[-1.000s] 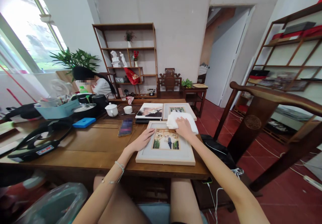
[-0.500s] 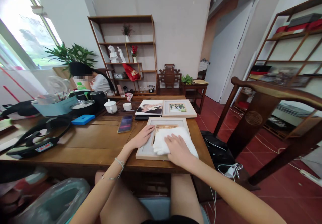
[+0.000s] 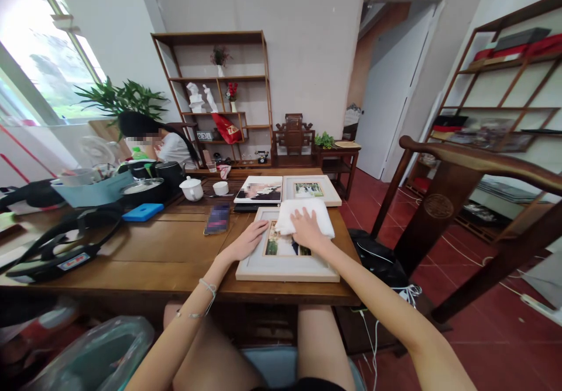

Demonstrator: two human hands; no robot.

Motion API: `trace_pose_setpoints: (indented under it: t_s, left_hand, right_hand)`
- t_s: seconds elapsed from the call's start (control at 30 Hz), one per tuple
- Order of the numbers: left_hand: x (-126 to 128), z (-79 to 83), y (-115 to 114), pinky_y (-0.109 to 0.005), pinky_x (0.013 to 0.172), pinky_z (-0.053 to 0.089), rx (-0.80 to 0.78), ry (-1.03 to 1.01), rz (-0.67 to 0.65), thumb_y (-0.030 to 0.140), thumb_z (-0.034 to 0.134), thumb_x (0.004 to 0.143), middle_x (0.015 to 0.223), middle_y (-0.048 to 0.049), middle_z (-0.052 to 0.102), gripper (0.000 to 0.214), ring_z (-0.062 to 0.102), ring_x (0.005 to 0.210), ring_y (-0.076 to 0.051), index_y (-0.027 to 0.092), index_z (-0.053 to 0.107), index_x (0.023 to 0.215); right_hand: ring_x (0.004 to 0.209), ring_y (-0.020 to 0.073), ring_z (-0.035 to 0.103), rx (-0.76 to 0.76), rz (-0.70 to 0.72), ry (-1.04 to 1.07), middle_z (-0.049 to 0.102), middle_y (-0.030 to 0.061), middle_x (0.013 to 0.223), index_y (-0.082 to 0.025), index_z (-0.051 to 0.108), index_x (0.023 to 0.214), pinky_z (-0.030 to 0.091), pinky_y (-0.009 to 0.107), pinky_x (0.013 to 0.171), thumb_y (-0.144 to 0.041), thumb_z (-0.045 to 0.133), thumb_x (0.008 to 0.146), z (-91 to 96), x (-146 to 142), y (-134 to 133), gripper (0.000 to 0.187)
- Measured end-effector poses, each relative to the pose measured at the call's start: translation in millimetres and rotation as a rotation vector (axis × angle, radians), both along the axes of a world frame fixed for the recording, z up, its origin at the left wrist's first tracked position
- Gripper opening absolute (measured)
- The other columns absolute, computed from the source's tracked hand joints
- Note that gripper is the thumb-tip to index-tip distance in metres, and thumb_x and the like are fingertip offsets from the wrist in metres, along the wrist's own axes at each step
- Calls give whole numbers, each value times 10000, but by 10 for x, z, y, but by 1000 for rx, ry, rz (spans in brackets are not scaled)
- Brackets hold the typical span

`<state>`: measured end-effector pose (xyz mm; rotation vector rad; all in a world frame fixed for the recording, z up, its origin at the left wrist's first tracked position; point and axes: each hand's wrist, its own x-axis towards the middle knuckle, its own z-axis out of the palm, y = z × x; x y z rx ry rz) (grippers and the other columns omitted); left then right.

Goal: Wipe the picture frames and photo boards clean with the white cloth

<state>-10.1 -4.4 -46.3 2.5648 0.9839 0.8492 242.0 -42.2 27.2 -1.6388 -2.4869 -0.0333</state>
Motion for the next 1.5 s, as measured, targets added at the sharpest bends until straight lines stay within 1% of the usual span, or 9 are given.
trace_pose_setpoints:
  t_s: [0.17,0.27,0.57,0.7,0.97,1.07,1.27,1.4,1.5]
  left_hand:
    - [4,-24,12,-518,1182,273,-5,-1,3,152,393,914,1457,-122,458,490,384,1373,-252,194,480,1395]
    - [7,-35,18,-504,1184,273,-6,0,6,151,384,918,1461,-140,448,492,381,1376,-253,167,471,1402]
    - [-6,-33,34,-515,1173,292,18,11,-7,130,347,922,1446,-147,460,483,397,1366,-254,160,499,1379]
    - [-2,-48,39,-520,1172,292,24,13,5,119,358,908,1440,-154,465,488,399,1365,-260,147,507,1372]
    - [29,-71,21,-499,1179,295,14,-7,27,113,368,895,1448,-128,467,500,394,1369,-255,168,512,1371]
    - [32,-58,8,-508,1178,294,11,-9,21,113,366,895,1450,-138,462,499,390,1372,-262,157,513,1370]
    - [22,-41,11,-529,1167,302,21,-13,11,112,355,901,1438,-141,476,492,407,1359,-261,162,522,1361]
    - [14,-44,14,-515,1164,312,28,-28,9,127,359,913,1438,-129,481,481,415,1351,-252,181,522,1362]
    - [22,-49,9,-521,1162,309,23,-39,20,164,374,929,1432,-126,488,456,415,1349,-256,186,523,1360]
  right_hand:
    - [1383,371,317,-129,186,-32,421,147,1490,-127,422,1432,296,572,1070,-93,485,704,22,-100,-784,731]
    - [1400,350,300,-165,210,-40,399,143,1504,-109,398,1446,283,532,1099,-62,461,699,39,29,-987,751]
    - [1420,353,247,76,-134,-103,370,135,1523,-114,411,1435,205,519,1129,-59,474,749,30,461,-31,692]
    - [1405,349,272,79,-150,-117,412,160,1492,-101,431,1408,219,506,1116,-90,487,777,53,376,13,634]
    - [1256,371,476,-82,2,-147,538,218,1360,-67,518,1323,408,493,977,-93,498,714,181,158,-1168,610]
    - [1243,359,499,-109,86,-84,543,210,1361,-63,488,1355,432,483,963,-102,482,700,193,101,-1396,657]
    - [1394,322,321,-4,12,-30,400,138,1505,-122,393,1450,240,490,1130,-97,500,690,-35,151,-730,768]
    - [1412,315,271,81,-109,0,347,131,1537,-102,307,1488,206,498,1136,-87,450,756,22,174,-119,746]
    - [1412,350,240,81,-126,-20,347,164,1529,-69,371,1444,198,540,1122,-100,458,778,88,82,89,673]
